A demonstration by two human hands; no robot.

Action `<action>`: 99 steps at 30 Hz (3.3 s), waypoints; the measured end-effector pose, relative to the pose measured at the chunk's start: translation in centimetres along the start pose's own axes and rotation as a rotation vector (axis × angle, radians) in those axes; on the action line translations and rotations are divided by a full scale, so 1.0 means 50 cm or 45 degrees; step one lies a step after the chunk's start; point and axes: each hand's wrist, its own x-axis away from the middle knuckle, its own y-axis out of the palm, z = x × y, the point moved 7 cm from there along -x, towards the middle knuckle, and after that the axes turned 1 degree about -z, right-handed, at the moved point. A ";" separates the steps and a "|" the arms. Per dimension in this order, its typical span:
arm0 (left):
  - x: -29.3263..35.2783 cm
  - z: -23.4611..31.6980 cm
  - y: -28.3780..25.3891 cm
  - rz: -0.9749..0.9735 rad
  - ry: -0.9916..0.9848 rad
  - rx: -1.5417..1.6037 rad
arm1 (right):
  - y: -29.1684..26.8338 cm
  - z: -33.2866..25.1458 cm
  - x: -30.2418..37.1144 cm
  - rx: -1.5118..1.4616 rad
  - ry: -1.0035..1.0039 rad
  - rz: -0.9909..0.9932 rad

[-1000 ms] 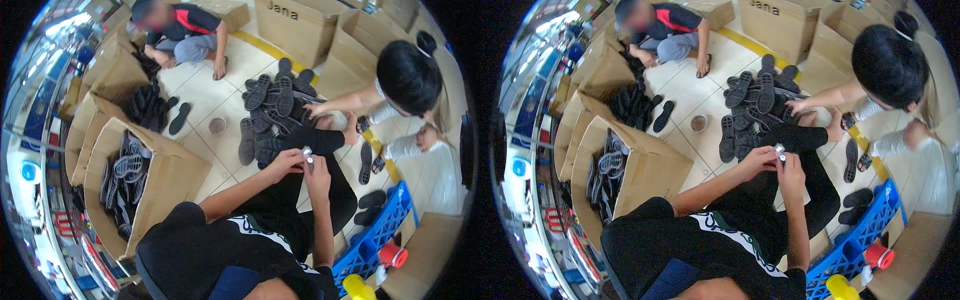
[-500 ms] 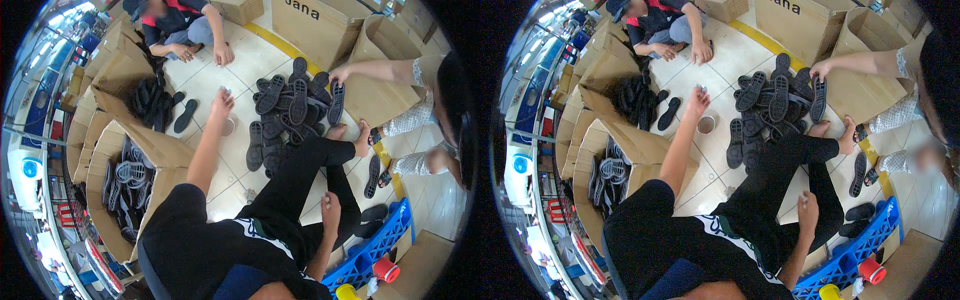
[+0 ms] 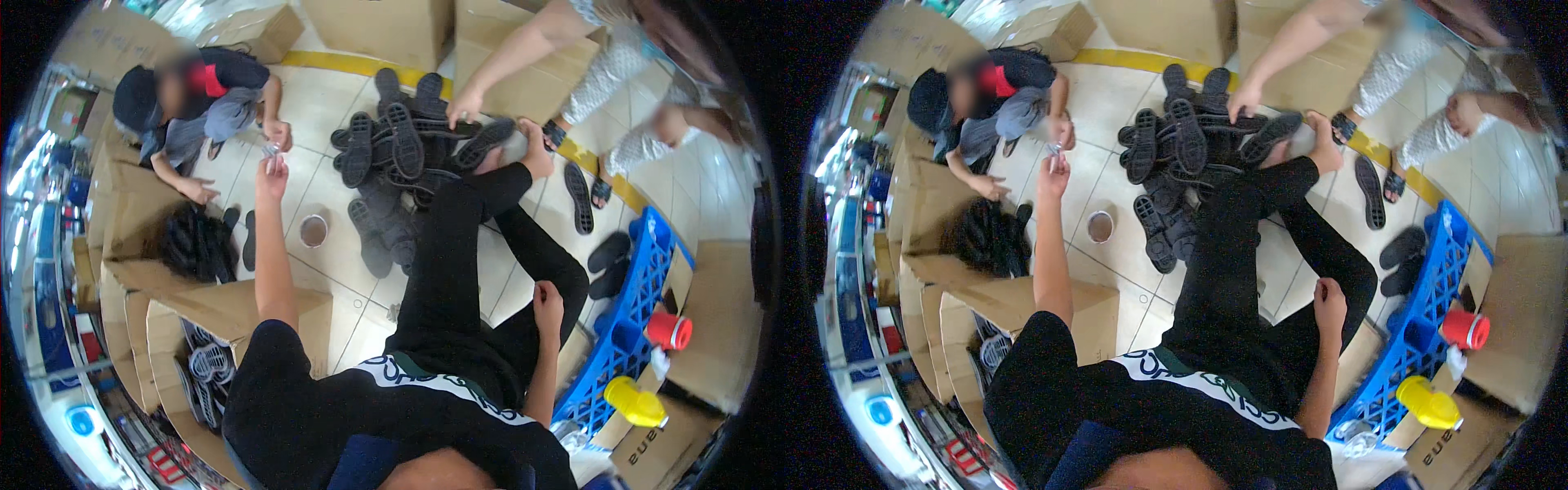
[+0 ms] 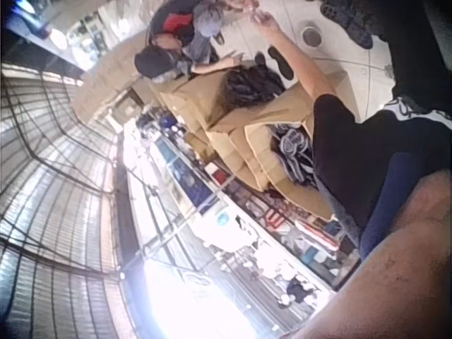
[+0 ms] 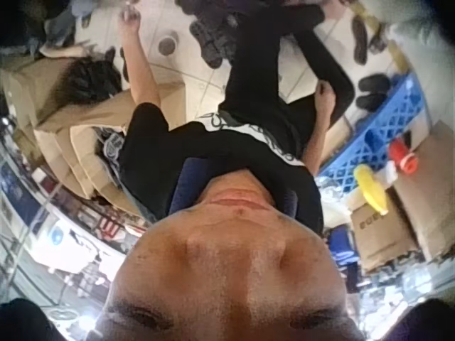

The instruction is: Applying a liquid cleaning or priming agent to shoe soles using a small brush.

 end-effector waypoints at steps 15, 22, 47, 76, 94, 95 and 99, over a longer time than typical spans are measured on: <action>0.405 -0.553 0.127 -0.654 -0.083 -1.678 | -0.014 0.014 -0.001 -0.301 0.058 0.060; 0.558 -0.643 0.234 -0.789 0.494 -2.274 | -0.029 0.035 0.010 -0.345 0.088 0.090; 0.591 -0.641 0.262 -0.672 0.415 -2.422 | -0.041 0.142 0.010 -1.325 0.399 0.216; 0.597 -0.653 0.272 -0.671 0.445 -2.423 | 0.103 0.781 0.588 -0.011 1.173 0.395; 0.566 -0.621 0.245 -0.692 0.473 -2.304 | 0.191 0.699 0.493 -1.095 1.426 0.699; 0.564 -0.616 0.241 -0.690 0.486 -2.320 | 0.217 0.687 0.488 -1.449 1.555 0.720; 0.593 -0.648 0.266 -0.713 0.387 -2.250 | 0.244 0.762 0.520 -1.908 1.557 0.994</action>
